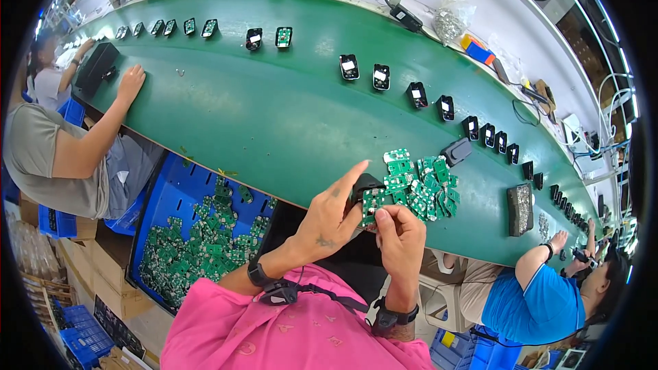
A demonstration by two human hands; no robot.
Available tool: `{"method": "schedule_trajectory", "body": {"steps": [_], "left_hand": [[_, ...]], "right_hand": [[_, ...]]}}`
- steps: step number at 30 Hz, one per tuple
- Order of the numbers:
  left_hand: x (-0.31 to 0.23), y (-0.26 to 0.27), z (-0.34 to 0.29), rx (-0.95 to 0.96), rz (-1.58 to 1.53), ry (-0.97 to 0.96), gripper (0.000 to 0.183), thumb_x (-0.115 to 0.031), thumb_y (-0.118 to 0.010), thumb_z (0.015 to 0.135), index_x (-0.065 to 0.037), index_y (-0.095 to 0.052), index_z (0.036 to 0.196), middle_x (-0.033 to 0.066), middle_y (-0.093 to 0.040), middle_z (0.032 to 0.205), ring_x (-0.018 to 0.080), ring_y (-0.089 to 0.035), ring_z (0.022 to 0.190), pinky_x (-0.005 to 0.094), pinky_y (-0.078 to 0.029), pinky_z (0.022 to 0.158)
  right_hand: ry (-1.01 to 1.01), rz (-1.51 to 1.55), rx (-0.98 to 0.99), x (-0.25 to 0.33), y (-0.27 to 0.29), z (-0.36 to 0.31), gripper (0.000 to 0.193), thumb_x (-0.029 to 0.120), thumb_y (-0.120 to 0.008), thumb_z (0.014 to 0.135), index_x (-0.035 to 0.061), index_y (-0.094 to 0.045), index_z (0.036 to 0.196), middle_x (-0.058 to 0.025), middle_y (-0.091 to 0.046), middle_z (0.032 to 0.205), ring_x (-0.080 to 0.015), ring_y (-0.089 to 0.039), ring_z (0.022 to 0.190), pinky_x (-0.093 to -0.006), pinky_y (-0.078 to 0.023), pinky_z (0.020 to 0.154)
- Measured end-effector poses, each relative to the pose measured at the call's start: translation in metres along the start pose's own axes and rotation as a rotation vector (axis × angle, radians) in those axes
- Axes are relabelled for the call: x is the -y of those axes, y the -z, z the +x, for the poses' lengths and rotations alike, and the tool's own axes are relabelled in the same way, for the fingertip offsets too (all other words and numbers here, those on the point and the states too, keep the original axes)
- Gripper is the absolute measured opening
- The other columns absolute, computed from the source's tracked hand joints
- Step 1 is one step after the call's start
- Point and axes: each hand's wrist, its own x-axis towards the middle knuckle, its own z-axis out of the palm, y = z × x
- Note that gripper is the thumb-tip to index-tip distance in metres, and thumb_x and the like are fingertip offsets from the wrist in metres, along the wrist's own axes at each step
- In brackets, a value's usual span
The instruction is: Placing small circuit boards into black plastic housings and arranging them on a workbench.
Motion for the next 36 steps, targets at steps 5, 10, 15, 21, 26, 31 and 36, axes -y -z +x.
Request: {"method": "schedule_trajectory", "body": {"steps": [5, 10, 15, 21, 26, 31, 36], "left_hand": [[0.006, 0.01, 0.003, 0.14, -0.038, -0.123, 0.052, -0.006, -0.055, 0.091, -0.004, -0.047, 0.143, 0.0164, -0.062, 0.109, 0.0216, -0.06, 0.082, 0.0324, -0.05, 0.076], [0.002, 0.011, 0.002, 0.142, -0.03, -0.075, 0.044, -0.011, -0.051, 0.097, -0.002, -0.049, 0.141, 0.0104, -0.063, 0.11, 0.0134, -0.06, 0.085, 0.0277, -0.051, 0.077], [0.005, 0.003, -0.004, 0.103, -0.13, 0.027, 0.043, -0.013, -0.047, 0.101, 0.002, -0.044, 0.141, 0.0241, -0.063, 0.11, 0.0373, -0.064, 0.1, 0.0421, -0.049, 0.089], [0.002, 0.002, 0.0, 0.117, -0.027, 0.002, 0.043, -0.014, -0.046, 0.102, 0.004, -0.043, 0.141, 0.0265, -0.064, 0.11, 0.0414, -0.064, 0.098, 0.0426, -0.049, 0.09], [0.012, -0.002, 0.004, 0.083, 0.004, -0.094, 0.045, -0.015, -0.047, 0.102, 0.003, -0.042, 0.144, 0.0238, -0.062, 0.118, 0.0344, -0.064, 0.099, 0.0373, -0.05, 0.09], [0.025, 0.002, 0.005, 0.016, 0.11, -0.264, 0.047, -0.015, -0.048, 0.101, 0.002, -0.041, 0.145, 0.0218, -0.059, 0.128, 0.0284, -0.065, 0.1, 0.0335, -0.05, 0.091], [0.009, 0.001, -0.003, 0.109, 0.0, -0.061, 0.048, -0.016, -0.046, 0.102, 0.003, -0.041, 0.145, 0.0255, -0.055, 0.134, 0.0375, -0.059, 0.118, 0.0394, -0.045, 0.102]], "right_hand": [[0.059, -0.065, -0.067, -0.006, 0.001, 0.001, 0.014, 0.009, -0.065, 0.098, -0.0027, -0.066, 0.091, 0.0016, -0.059, 0.068, -0.003, -0.05, 0.053, -0.0204, -0.035, 0.045], [0.053, -0.118, -0.074, -0.007, -0.005, -0.001, 0.013, 0.011, -0.067, 0.097, -0.0021, -0.065, 0.094, 0.0008, -0.061, 0.069, -0.0031, -0.052, 0.055, -0.0198, -0.038, 0.047], [0.122, -0.13, -0.162, -0.01, -0.01, 0.002, 0.015, 0.01, -0.068, 0.095, -0.002, -0.064, 0.104, 0.0007, -0.063, 0.071, -0.0048, -0.055, 0.061, -0.0212, -0.043, 0.052], [0.035, -0.203, 0.039, 0.002, -0.01, 0.006, 0.026, 0.015, -0.058, 0.1, -0.0018, -0.062, 0.118, -0.0128, -0.066, 0.078, -0.0201, -0.063, 0.064, -0.0338, -0.049, 0.059], [0.279, -0.265, -0.197, -0.01, -0.023, 0.006, 0.027, 0.016, -0.054, 0.101, -0.0035, -0.061, 0.119, -0.0118, -0.065, 0.078, -0.0162, -0.062, 0.065, -0.0329, -0.048, 0.059], [0.394, -0.355, -0.244, -0.01, -0.031, 0.006, 0.03, 0.015, -0.053, 0.101, -0.0024, -0.059, 0.126, -0.0203, -0.068, 0.093, -0.0348, -0.069, 0.075, -0.0407, -0.053, 0.066], [0.21, -0.293, -0.143, -0.004, -0.024, 0.004, 0.033, 0.02, -0.049, 0.104, -0.0017, -0.058, 0.129, -0.0211, -0.068, 0.088, -0.0361, -0.067, 0.072, -0.0422, -0.051, 0.063]]}}
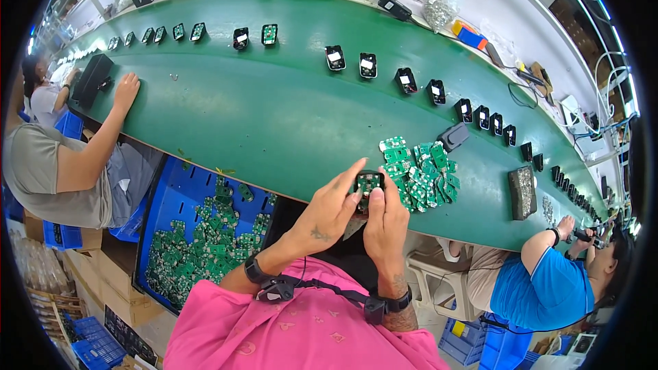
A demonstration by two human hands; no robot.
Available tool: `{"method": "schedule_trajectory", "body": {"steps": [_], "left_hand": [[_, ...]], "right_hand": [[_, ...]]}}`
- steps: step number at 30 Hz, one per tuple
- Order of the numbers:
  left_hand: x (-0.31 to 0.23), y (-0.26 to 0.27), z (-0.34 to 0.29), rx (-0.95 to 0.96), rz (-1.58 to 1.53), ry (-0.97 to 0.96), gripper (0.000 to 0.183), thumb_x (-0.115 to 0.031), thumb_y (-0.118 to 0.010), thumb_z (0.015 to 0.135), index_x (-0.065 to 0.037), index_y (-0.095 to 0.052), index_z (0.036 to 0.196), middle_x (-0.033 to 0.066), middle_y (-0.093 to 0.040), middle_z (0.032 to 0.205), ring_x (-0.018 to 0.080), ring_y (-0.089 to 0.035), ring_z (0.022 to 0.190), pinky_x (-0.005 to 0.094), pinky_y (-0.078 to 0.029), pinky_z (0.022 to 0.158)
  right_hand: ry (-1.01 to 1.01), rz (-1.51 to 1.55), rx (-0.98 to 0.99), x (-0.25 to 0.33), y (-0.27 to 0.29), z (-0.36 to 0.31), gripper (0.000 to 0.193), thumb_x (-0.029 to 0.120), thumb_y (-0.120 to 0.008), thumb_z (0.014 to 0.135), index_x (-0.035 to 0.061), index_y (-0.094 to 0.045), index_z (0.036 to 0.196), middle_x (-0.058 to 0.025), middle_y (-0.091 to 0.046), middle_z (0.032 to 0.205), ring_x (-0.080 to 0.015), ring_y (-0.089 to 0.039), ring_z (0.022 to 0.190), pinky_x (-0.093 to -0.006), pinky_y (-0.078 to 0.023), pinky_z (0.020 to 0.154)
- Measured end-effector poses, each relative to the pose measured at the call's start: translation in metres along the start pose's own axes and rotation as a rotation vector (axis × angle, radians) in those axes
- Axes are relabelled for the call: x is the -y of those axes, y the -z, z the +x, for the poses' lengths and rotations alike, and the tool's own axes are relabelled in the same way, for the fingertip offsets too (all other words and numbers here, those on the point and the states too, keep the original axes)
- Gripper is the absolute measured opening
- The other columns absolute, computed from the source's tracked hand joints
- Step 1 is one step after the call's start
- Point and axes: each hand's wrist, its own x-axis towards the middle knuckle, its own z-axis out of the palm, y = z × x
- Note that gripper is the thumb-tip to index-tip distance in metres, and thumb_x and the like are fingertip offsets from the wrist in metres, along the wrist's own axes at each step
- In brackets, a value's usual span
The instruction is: Placing small circuit boards into black plastic housings and arranging them on a workbench.
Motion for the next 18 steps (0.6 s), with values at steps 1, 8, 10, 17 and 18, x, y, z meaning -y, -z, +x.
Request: {"method": "schedule_trajectory", "body": {"steps": [1, 8, 10, 17, 18], "left_hand": [[-0.001, -0.003, 0.0, 0.0, 0.001, -0.001, 0.048, -0.016, -0.046, 0.102, 0.003, -0.041, 0.145, 0.0255, -0.055, 0.134, 0.0375, -0.059, 0.118, 0.0394, -0.045, 0.102], [-0.004, -0.021, 0.0, -0.139, 0.109, -0.138, 0.041, -0.016, -0.043, 0.102, 0.004, -0.046, 0.138, 0.0266, -0.059, 0.127, 0.0429, -0.061, 0.112, 0.0421, -0.048, 0.096], [0.007, -0.023, 0.006, -0.188, 0.048, -0.033, 0.036, -0.015, -0.042, 0.104, 0.006, -0.049, 0.133, 0.0295, -0.061, 0.118, 0.0473, -0.061, 0.105, 0.0464, -0.05, 0.09], [0.011, -0.031, 0.008, -0.365, 0.169, -0.125, 0.032, -0.014, -0.044, 0.102, 0.002, -0.056, 0.128, 0.0255, -0.066, 0.111, 0.041, -0.067, 0.097, 0.0423, -0.053, 0.085], [0.007, -0.03, 0.007, -0.339, 0.164, -0.143, 0.032, -0.014, -0.044, 0.102, 0.002, -0.056, 0.128, 0.0258, -0.065, 0.114, 0.0413, -0.067, 0.101, 0.0423, -0.053, 0.087]], "right_hand": [[0.001, 0.001, -0.001, 0.0, 0.0, 0.001, 0.033, 0.02, -0.049, 0.104, -0.0017, -0.058, 0.129, -0.0211, -0.068, 0.088, -0.0361, -0.067, 0.072, -0.0422, -0.051, 0.063], [0.099, -0.001, -0.099, -0.008, -0.003, 0.007, 0.03, 0.017, -0.05, 0.103, -0.001, -0.063, 0.122, -0.0224, -0.069, 0.089, -0.0356, -0.069, 0.072, -0.0402, -0.052, 0.062], [0.122, -0.03, -0.105, -0.015, -0.011, 0.01, 0.03, 0.017, -0.05, 0.103, -0.001, -0.062, 0.123, -0.0227, -0.069, 0.089, -0.0362, -0.069, 0.072, -0.0409, -0.052, 0.062], [0.035, -0.045, -0.043, -0.007, -0.016, 0.016, 0.029, 0.021, -0.047, 0.104, 0.0008, -0.06, 0.12, -0.0232, -0.068, 0.089, -0.0399, -0.068, 0.077, -0.045, -0.051, 0.064], [0.054, -0.078, -0.051, -0.006, -0.017, 0.016, 0.029, 0.022, -0.046, 0.104, 0.0015, -0.06, 0.119, -0.0228, -0.068, 0.09, -0.0404, -0.068, 0.079, -0.0451, -0.052, 0.065]]}}
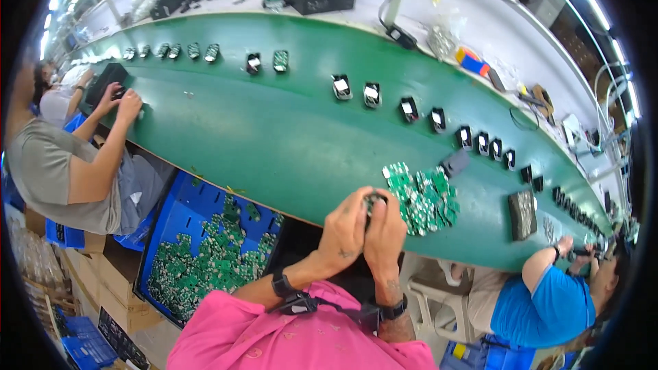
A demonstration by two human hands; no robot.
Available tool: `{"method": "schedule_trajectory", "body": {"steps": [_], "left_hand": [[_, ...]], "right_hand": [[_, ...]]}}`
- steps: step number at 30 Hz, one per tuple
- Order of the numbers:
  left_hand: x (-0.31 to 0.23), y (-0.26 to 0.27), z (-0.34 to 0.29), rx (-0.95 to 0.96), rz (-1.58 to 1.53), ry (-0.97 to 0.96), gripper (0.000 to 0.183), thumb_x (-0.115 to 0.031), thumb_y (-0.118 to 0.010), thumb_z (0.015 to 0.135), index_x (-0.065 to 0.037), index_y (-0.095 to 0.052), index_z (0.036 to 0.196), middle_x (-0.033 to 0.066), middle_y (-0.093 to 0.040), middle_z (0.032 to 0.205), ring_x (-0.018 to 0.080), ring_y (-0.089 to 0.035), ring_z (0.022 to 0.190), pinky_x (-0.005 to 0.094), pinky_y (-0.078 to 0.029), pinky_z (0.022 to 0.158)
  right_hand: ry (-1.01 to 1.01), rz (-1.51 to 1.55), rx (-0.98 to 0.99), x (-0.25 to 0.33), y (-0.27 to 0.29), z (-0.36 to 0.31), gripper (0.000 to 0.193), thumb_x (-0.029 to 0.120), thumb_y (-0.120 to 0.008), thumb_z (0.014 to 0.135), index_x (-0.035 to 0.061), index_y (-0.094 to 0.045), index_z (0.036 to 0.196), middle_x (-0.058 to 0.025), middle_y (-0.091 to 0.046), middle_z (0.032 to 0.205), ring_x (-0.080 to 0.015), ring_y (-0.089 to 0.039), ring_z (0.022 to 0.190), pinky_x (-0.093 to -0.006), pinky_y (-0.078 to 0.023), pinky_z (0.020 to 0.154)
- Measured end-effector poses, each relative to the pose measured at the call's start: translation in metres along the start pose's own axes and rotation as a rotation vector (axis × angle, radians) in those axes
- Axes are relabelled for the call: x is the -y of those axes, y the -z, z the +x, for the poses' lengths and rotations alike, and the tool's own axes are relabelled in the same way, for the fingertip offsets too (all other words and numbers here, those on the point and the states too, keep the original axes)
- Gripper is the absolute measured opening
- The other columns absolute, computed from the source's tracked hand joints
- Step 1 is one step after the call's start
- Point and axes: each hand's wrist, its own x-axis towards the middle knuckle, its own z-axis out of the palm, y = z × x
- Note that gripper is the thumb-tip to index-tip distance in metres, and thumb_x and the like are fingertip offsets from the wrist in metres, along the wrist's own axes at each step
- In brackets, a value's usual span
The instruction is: Placing small circuit boards into black plastic housings and arranging them on a workbench.
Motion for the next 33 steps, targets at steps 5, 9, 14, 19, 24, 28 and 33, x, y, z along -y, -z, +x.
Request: {"method": "schedule_trajectory", "body": {"steps": [5, 9, 14, 19, 24, 28, 33], "left_hand": [[0.005, -0.013, -0.012, -0.008, -0.027, -0.134, 0.034, -0.008, -0.048, 0.102, 0.006, -0.051, 0.132, 0.0263, -0.06, 0.13, 0.0415, -0.061, 0.117, 0.0419, -0.05, 0.099], [0.015, -0.009, -0.012, 0.048, -0.063, -0.019, 0.035, -0.011, -0.046, 0.103, 0.006, -0.05, 0.133, 0.0267, -0.06, 0.129, 0.0415, -0.06, 0.117, 0.0424, -0.05, 0.097], [0.042, -0.024, -0.003, -0.003, -0.095, 0.012, 0.035, -0.013, -0.046, 0.101, 0.001, -0.052, 0.133, 0.0237, -0.061, 0.121, 0.0413, -0.062, 0.107, 0.0424, -0.05, 0.093], [0.039, -0.003, -0.002, 0.098, -0.136, 0.008, 0.036, -0.012, -0.046, 0.101, 0.002, -0.051, 0.133, 0.0227, -0.062, 0.118, 0.0397, -0.062, 0.103, 0.0423, -0.05, 0.091], [0.016, 0.022, -0.001, 0.409, -0.231, 0.249, 0.039, -0.009, -0.048, 0.099, 0.002, -0.05, 0.137, 0.0232, -0.061, 0.123, 0.0384, -0.063, 0.109, 0.0407, -0.049, 0.095], [0.014, 0.018, -0.017, 0.281, -0.216, 0.051, 0.043, -0.006, -0.048, 0.097, 0.003, -0.048, 0.139, 0.0236, -0.058, 0.135, 0.0379, -0.057, 0.124, 0.0399, -0.045, 0.104], [0.036, 0.009, -0.008, 0.243, -0.055, -0.099, 0.042, -0.005, -0.046, 0.098, 0.003, -0.047, 0.139, 0.0247, -0.057, 0.134, 0.0419, -0.058, 0.119, 0.0432, -0.048, 0.099]], "right_hand": [[0.061, 0.125, -0.137, -0.008, 0.008, -0.01, 0.023, 0.009, -0.052, 0.1, -0.0004, -0.065, 0.117, -0.0181, -0.071, 0.095, -0.0274, -0.07, 0.081, -0.037, -0.054, 0.07], [0.067, 0.119, -0.11, -0.015, -0.006, -0.007, 0.025, 0.012, -0.05, 0.102, -0.0008, -0.066, 0.116, -0.0193, -0.071, 0.095, -0.0304, -0.07, 0.08, -0.0383, -0.054, 0.07], [-0.077, 0.153, 0.079, -0.033, 0.002, -0.002, 0.035, 0.013, -0.053, 0.099, -0.0044, -0.057, 0.129, -0.0216, -0.069, 0.108, -0.03, -0.069, 0.092, -0.0383, -0.053, 0.082], [-0.043, 0.257, 0.146, -0.031, 0.011, -0.014, 0.051, 0.01, -0.061, 0.089, -0.0105, -0.051, 0.135, -0.0206, -0.068, 0.107, -0.0239, -0.067, 0.095, -0.0341, -0.052, 0.085], [-0.142, 0.246, 0.263, -0.043, 0.027, -0.017, 0.055, 0.002, -0.061, 0.085, -0.0082, -0.051, 0.138, -0.0141, -0.066, 0.105, -0.017, -0.063, 0.087, -0.0308, -0.053, 0.079], [-0.274, 0.417, 0.325, -0.036, 0.035, -0.02, 0.059, -0.003, -0.061, 0.084, -0.0045, -0.05, 0.142, -0.0082, -0.064, 0.103, -0.0127, -0.059, 0.079, -0.027, -0.051, 0.071], [-0.24, 0.442, 0.307, -0.038, 0.018, -0.017, 0.052, -0.002, -0.06, 0.089, -0.0029, -0.053, 0.14, -0.0029, -0.063, 0.097, -0.0071, -0.055, 0.075, -0.0219, -0.047, 0.062]]}}
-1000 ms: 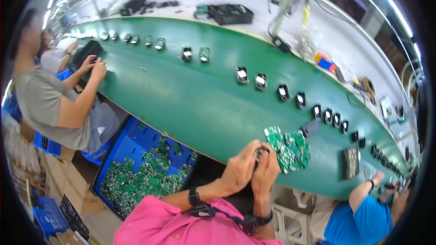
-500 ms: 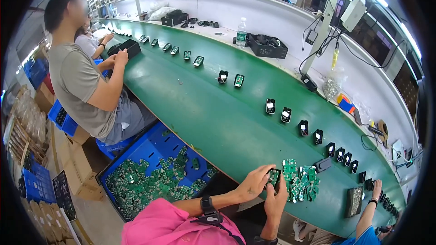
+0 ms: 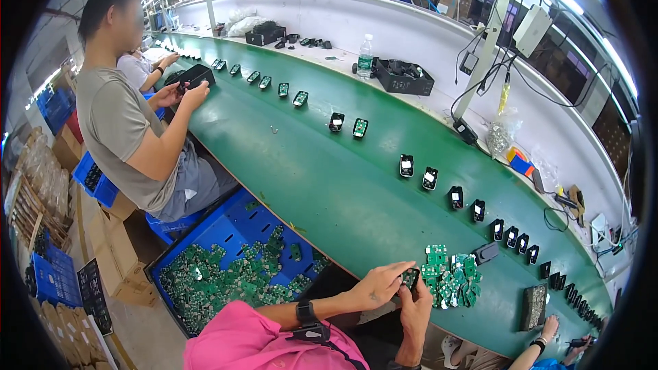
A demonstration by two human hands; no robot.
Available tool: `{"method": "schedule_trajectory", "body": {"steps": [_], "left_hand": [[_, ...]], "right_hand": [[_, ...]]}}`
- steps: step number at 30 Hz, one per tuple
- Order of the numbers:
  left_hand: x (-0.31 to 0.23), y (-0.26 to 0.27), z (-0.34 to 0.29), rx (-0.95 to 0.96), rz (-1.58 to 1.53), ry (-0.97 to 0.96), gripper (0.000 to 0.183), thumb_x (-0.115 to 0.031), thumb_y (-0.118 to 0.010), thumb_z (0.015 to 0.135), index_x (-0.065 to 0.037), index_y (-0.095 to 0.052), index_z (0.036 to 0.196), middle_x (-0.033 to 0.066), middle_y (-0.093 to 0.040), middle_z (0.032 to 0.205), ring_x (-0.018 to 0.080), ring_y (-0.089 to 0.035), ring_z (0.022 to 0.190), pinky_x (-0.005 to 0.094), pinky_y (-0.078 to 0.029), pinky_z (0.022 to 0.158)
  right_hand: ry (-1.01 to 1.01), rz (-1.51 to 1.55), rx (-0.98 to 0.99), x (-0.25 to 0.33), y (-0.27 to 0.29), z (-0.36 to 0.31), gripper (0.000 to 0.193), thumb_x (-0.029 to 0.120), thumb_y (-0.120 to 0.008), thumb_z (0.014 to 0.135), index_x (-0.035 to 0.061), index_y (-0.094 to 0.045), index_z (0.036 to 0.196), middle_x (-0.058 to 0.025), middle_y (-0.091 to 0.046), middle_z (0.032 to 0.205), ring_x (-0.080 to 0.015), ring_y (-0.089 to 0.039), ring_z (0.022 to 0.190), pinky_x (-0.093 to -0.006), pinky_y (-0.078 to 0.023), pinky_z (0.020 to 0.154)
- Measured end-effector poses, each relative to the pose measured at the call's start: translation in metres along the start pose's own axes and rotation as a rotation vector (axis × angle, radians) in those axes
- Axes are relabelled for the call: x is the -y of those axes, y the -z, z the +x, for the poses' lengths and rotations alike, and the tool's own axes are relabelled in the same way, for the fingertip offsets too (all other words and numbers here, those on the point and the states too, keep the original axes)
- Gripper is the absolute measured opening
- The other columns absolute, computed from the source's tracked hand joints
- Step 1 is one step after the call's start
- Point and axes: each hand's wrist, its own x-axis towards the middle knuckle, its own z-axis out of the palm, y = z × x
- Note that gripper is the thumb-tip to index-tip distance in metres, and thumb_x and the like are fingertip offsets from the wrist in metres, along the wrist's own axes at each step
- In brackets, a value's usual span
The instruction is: Placing small circuit boards into black plastic housings and arranging them on a workbench.
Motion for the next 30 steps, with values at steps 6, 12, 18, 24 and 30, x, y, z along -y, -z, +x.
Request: {"method": "schedule_trajectory", "body": {"steps": [6, 12, 18, 24, 30], "left_hand": [[-0.011, -0.011, -0.001, -0.139, -0.106, 0.131, 0.039, -0.013, -0.05, 0.101, -0.002, -0.049, 0.138, 0.0178, -0.062, 0.128, 0.0396, -0.064, 0.107, 0.043, -0.052, 0.09], [-0.034, -0.015, -0.004, -0.187, 0.024, 0.045, 0.039, -0.008, -0.051, 0.099, 0.0, -0.049, 0.137, 0.0188, -0.064, 0.126, 0.038, -0.065, 0.109, 0.0378, -0.055, 0.088], [-0.019, -0.028, -0.011, -0.242, 0.02, 0.043, 0.035, -0.008, -0.051, 0.099, 0.001, -0.053, 0.133, 0.0205, -0.065, 0.122, 0.0367, -0.067, 0.106, 0.0376, -0.056, 0.084], [0.016, -0.021, 0.021, -0.06, -0.65, 0.564, 0.027, -0.015, -0.054, 0.099, -0.001, -0.066, 0.118, 0.0099, -0.071, 0.096, 0.0185, -0.069, 0.08, 0.0301, -0.057, 0.068], [-0.002, 0.036, 0.044, 0.083, -0.94, 0.878, 0.029, -0.012, -0.055, 0.097, 0.0, -0.066, 0.121, 0.0037, -0.067, 0.082, 0.0102, -0.058, 0.049, 0.0203, -0.043, 0.041]], "right_hand": [[0.003, -0.132, -0.004, -0.005, -0.001, 0.001, 0.04, 0.011, -0.048, 0.101, -0.0069, -0.054, 0.135, -0.0096, -0.067, 0.097, -0.0153, -0.062, 0.079, -0.031, -0.051, 0.072], [0.26, -0.281, -0.245, 0.012, -0.016, -0.003, 0.034, 0.011, -0.046, 0.101, -0.005, -0.058, 0.129, -0.0241, -0.068, 0.108, -0.0316, -0.067, 0.093, -0.0379, -0.051, 0.083], [0.253, -0.298, -0.242, 0.012, -0.013, -0.007, 0.028, 0.011, -0.049, 0.099, -0.0054, -0.063, 0.117, -0.0192, -0.069, 0.094, -0.0285, -0.066, 0.083, -0.0374, -0.051, 0.076], [-0.1, 0.43, -0.111, -0.027, 0.012, 0.016, 0.036, 0.027, -0.05, 0.105, -0.0022, -0.063, 0.121, 0.0002, -0.057, 0.068, -0.0078, -0.049, 0.052, -0.0231, -0.035, 0.043], [-0.039, 0.174, 0.039, 0.05, -0.004, 0.012, 0.042, 0.014, -0.053, 0.102, 0.0069, -0.054, 0.143, -0.0012, -0.06, 0.067, -0.0039, -0.05, 0.052, -0.019, -0.038, 0.045]]}}
